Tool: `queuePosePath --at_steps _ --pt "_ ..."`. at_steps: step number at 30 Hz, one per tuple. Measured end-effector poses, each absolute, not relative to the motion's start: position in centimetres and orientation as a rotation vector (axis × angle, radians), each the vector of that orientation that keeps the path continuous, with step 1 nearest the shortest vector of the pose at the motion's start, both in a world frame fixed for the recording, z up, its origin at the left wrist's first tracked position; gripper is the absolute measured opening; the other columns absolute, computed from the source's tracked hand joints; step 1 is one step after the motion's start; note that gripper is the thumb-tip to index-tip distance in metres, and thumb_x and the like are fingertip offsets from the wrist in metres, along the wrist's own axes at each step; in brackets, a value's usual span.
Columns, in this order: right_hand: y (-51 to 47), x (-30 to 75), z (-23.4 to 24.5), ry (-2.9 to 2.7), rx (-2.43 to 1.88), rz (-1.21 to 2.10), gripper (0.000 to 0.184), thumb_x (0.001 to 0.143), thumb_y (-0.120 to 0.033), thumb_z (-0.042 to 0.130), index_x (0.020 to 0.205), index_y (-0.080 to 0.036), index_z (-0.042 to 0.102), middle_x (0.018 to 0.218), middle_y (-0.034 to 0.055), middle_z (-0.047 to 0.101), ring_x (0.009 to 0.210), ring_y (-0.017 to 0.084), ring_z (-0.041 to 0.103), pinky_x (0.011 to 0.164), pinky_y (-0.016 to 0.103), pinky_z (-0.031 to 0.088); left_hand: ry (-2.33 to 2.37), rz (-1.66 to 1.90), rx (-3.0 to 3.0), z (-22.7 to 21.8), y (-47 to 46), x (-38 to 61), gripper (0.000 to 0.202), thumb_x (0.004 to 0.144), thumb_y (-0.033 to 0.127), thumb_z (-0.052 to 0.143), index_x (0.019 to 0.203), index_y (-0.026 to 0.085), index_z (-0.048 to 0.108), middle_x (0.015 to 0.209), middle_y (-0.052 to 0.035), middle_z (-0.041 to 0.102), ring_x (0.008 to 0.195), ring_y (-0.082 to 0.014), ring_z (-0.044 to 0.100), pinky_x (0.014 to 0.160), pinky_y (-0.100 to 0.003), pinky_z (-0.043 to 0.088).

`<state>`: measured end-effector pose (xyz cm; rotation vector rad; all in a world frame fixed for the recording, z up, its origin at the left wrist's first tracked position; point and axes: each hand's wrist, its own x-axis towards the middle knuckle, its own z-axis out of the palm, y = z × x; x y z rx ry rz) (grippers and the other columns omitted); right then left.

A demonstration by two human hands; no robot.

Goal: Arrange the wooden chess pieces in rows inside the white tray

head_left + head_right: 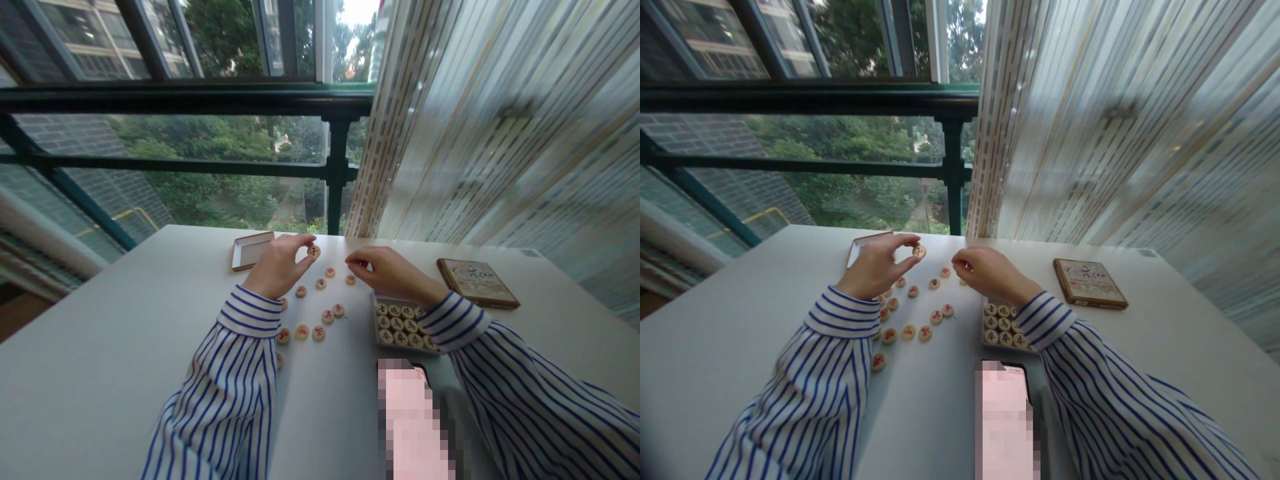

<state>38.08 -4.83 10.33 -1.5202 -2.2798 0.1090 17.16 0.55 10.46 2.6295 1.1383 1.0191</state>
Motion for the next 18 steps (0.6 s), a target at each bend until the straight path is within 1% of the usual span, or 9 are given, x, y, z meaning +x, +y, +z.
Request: queuePosePath --at_steps 4,9,18 --pt "-5.7 38.8 10.3 -2.226 -1.491 0.116 0.023 0.083 -0.025 0.044 0.088 -0.017 0.065 0.079 0.0045 0.065 0.07 0.013 0.055 0.065 0.024 0.038 1.09 1.026 2.668 10.9 -0.4 18.0 0.028 0.077 0.028 0.055 0.102 0.017 0.058 0.096 -0.0031 0.066 0.091 -0.0167 0.059 0.083 -0.028 0.044" --pt "-7.0 39.7 10.4 -2.172 -1.486 0.125 0.024 0.082 -0.025 0.044 0.091 -0.016 0.065 0.08 0.0043 0.065 0.071 0.013 0.055 0.066 0.025 0.039 0.959 1.009 2.692 11.1 -1.3 19.1 0.027 0.077 0.026 0.056 0.102 0.017 0.058 0.098 -0.0038 0.065 0.093 -0.0167 0.058 0.086 -0.03 0.043" --pt "-9.3 41.1 10.1 -2.099 -1.474 0.158 0.021 0.082 -0.026 0.047 0.09 -0.017 0.064 0.081 0.003 0.066 0.07 0.012 0.057 0.065 0.024 0.041 0.781 0.974 2.765 10.7 -2.7 20.6 0.027 0.077 0.024 0.056 0.103 0.016 0.057 0.098 -0.0058 0.065 0.093 -0.0176 0.057 0.084 -0.033 0.044"
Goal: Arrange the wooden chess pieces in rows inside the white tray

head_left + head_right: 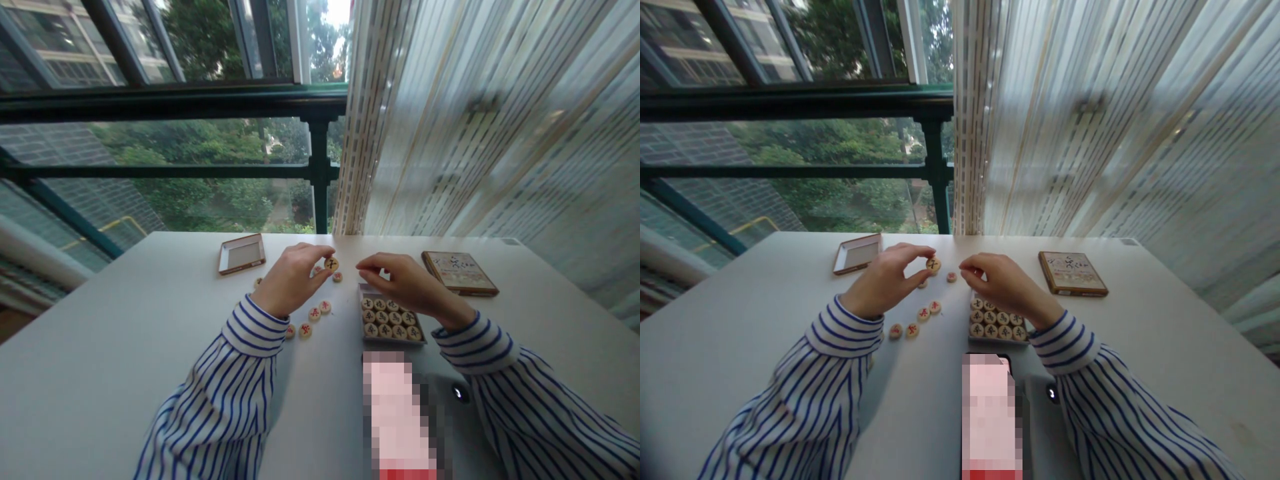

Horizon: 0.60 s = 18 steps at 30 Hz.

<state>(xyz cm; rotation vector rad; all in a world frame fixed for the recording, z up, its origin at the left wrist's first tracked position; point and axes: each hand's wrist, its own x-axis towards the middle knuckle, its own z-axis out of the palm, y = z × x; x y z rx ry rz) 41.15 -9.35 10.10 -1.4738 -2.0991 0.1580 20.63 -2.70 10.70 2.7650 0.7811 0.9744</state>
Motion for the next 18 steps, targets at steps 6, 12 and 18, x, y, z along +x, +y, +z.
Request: queuePosePath --at_steps 6,12,18 --pt "-10.3 41.9 9.6 -2.085 -1.423 0.183 0.02 0.082 -0.026 0.048 0.092 -0.017 0.064 0.082 0.0031 0.066 0.071 0.012 0.057 0.065 0.023 0.042 0.688 0.967 2.801 10.4 -3.4 21.5 0.027 0.077 0.023 0.057 0.103 0.015 0.056 0.098 -0.0064 0.065 0.094 -0.0178 0.056 0.086 -0.035 0.043" --pt "-10.5 42.3 9.1 -2.048 -1.395 0.266 0.02 0.082 -0.027 0.049 0.091 -0.017 0.064 0.081 0.0028 0.066 0.069 0.011 0.056 0.064 0.024 0.041 0.642 0.938 2.796 10.3 -4.0 22.2 0.026 0.079 0.024 0.054 0.103 0.015 0.056 0.096 -0.0071 0.065 0.092 -0.0178 0.057 0.084 -0.035 0.043" --pt "-10.5 42.1 9.2 -1.889 -1.359 0.525 0.024 0.081 -0.034 0.05 0.087 -0.016 0.065 0.076 0.0029 0.065 0.063 0.011 0.055 0.059 0.023 0.042 0.672 0.947 2.745 10.2 -4.6 23.1 0.027 0.078 0.025 0.056 0.103 0.015 0.056 0.094 -0.0072 0.065 0.089 -0.0174 0.057 0.081 -0.033 0.045"
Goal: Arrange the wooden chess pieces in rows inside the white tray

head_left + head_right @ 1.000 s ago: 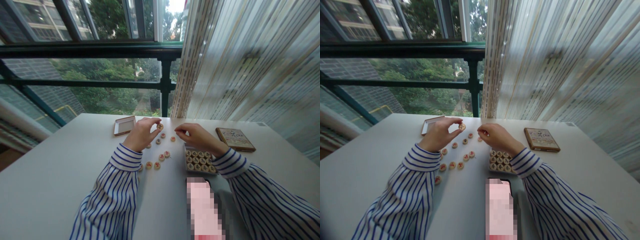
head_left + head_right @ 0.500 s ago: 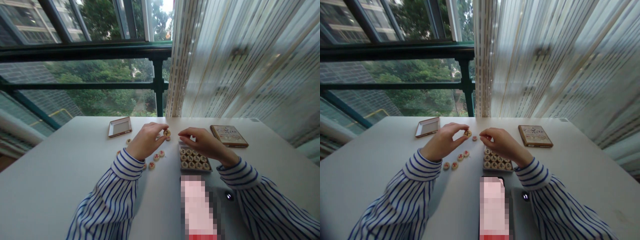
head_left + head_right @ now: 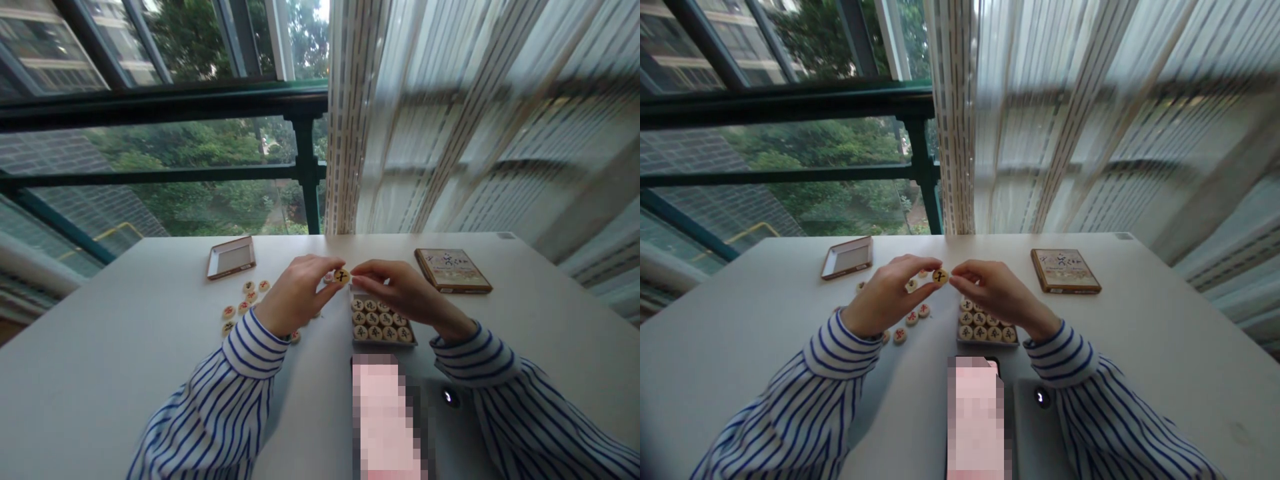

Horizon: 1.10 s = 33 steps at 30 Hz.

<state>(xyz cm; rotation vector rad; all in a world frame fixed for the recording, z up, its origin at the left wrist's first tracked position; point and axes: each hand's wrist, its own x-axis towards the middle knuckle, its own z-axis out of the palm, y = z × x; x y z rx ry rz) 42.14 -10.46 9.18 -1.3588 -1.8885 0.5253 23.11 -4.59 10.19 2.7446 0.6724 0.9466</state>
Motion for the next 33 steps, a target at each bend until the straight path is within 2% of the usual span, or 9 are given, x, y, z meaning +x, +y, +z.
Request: queuePosePath --at_steps 4,7,15,24,33 --pt "-10.3 42.2 9.1 -1.624 -1.28 0.877 0.026 0.076 -0.038 0.056 0.085 -0.015 0.064 0.071 0.0032 0.064 0.065 0.012 0.057 0.059 0.024 0.044 0.67 0.948 2.71 10.5 -4.8 24.1 0.029 0.077 0.025 0.058 0.104 0.015 0.055 0.094 -0.0067 0.065 0.087 -0.0168 0.058 0.08 -0.033 0.045" --pt "-10.2 42.4 9.0 -1.466 -1.232 1.013 0.025 0.073 -0.037 0.06 0.084 -0.014 0.063 0.071 0.0031 0.064 0.064 0.012 0.058 0.059 0.025 0.045 0.69 0.98 2.662 10.6 -4.9 24.8 0.029 0.076 0.024 0.059 0.103 0.014 0.055 0.093 -0.0069 0.065 0.086 -0.0165 0.058 0.08 -0.033 0.045" --pt "-10.0 42.5 8.3 -1.352 -1.181 1.14 0.023 0.071 -0.032 0.063 0.085 -0.014 0.066 0.077 0.0042 0.066 0.063 0.01 0.057 0.06 0.024 0.044 0.694 0.951 2.511 9.8 -5.0 25.4 0.024 0.074 0.022 0.06 0.097 0.015 0.059 0.087 -0.0049 0.061 0.079 -0.014 0.056 0.073 -0.028 0.046" --pt "-9.8 42.3 8.1 -1.319 -1.177 1.152 0.021 0.068 -0.032 0.066 0.081 -0.014 0.067 0.069 0.0022 0.064 0.061 0.009 0.056 0.059 0.023 0.044 0.766 0.798 2.161 9.5 -4.5 25.4 0.021 0.069 0.026 0.064 0.086 0.015 0.06 0.077 -0.0017 0.06 0.072 -0.0127 0.056 0.068 -0.026 0.046" --pt "-9.7 42.2 7.7 -1.325 -1.114 1.165 0.021 0.069 -0.03 0.065 0.083 -0.014 0.066 0.072 0.002 0.065 0.065 0.01 0.058 0.064 0.025 0.046 0.802 0.739 1.884 10.1 -4.6 25.5 0.022 0.066 0.026 0.066 0.082 0.012 0.062 0.063 0.0006 0.058 0.058 -0.0096 0.053 0.053 -0.021 0.042"
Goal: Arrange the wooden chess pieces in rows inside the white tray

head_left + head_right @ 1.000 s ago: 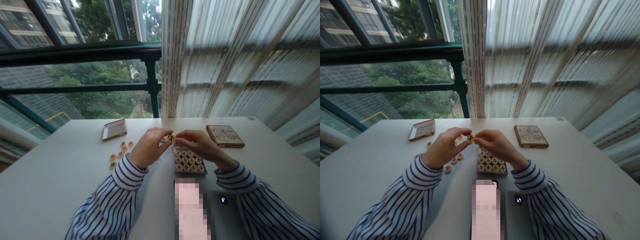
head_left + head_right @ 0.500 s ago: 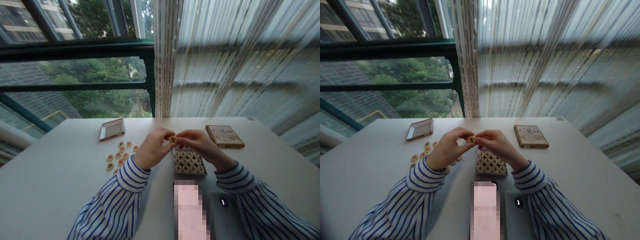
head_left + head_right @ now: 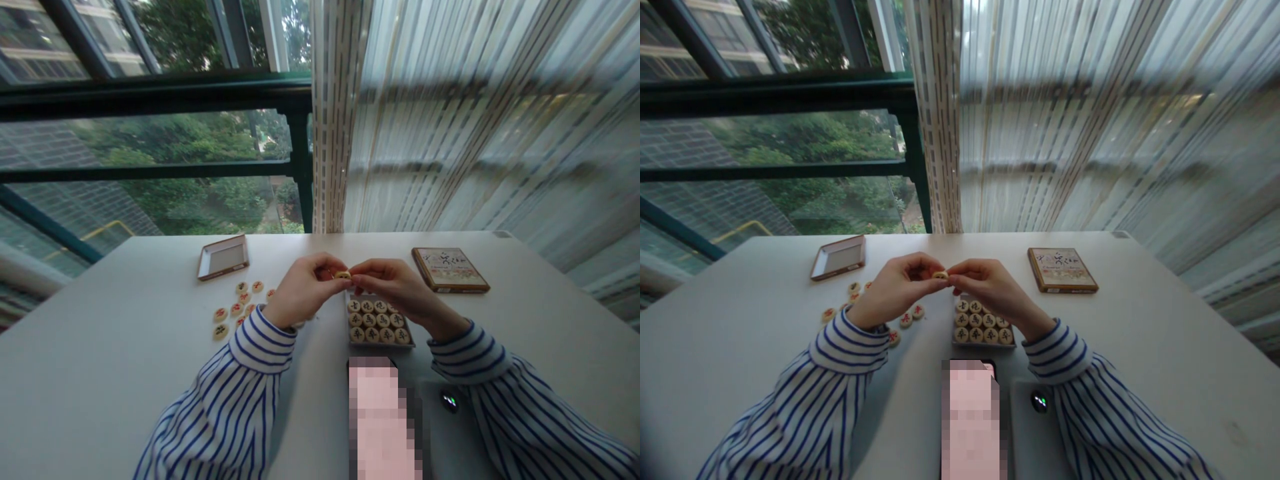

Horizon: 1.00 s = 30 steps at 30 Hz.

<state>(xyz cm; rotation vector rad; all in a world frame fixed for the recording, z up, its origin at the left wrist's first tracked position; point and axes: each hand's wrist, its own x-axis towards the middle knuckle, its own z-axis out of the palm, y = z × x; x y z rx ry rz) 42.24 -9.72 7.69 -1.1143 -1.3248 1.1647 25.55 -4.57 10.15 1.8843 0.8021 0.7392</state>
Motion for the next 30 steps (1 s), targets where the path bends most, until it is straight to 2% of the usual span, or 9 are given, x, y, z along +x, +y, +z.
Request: queuePosePath --at_steps 8,17,24,30 --pt "-9.74 42.22 7.61 -1.364 -1.091 1.146 0.026 0.068 -0.032 0.066 0.087 -0.015 0.065 0.08 0.0037 0.066 0.072 0.011 0.058 0.068 0.027 0.046 0.806 0.773 1.802 10.15 -4.42 25.47 0.024 0.069 0.031 0.064 0.082 0.011 0.065 0.075 -0.0057 0.066 0.069 -0.0133 0.06 0.065 -0.026 0.047" --pt "-9.83 42.03 7.89 -1.388 -1.113 1.082 0.025 0.07 -0.032 0.064 0.087 -0.015 0.065 0.083 0.0049 0.067 0.076 0.013 0.06 0.068 0.027 0.046 0.768 0.751 1.771 10.27 -4.43 25.44 0.023 0.074 0.03 0.058 0.081 0.009 0.065 0.072 -0.006 0.066 0.067 -0.0129 0.059 0.066 -0.027 0.047" --pt "-10.1 42.03 8.44 -1.377 -1.164 0.947 0.022 0.069 -0.03 0.065 0.084 -0.014 0.064 0.078 0.0034 0.066 0.071 0.011 0.06 0.067 0.026 0.047 0.784 0.725 1.666 10.21 -4.34 25.39 0.021 0.071 0.028 0.063 0.082 0.01 0.063 0.074 -0.0056 0.066 0.068 -0.0123 0.06 0.069 -0.028 0.049" --pt "-10.12 42.07 8.55 -1.389 -1.169 0.897 0.018 0.07 -0.029 0.064 0.081 -0.015 0.063 0.075 0.0022 0.065 0.069 0.011 0.059 0.065 0.025 0.048 0.744 0.694 1.557 9.82 -4.1 25.27 0.032 0.068 0.03 0.066 0.092 0.009 0.062 0.082 -0.008 0.066 0.07 -0.0131 0.061 0.07 -0.031 0.05"
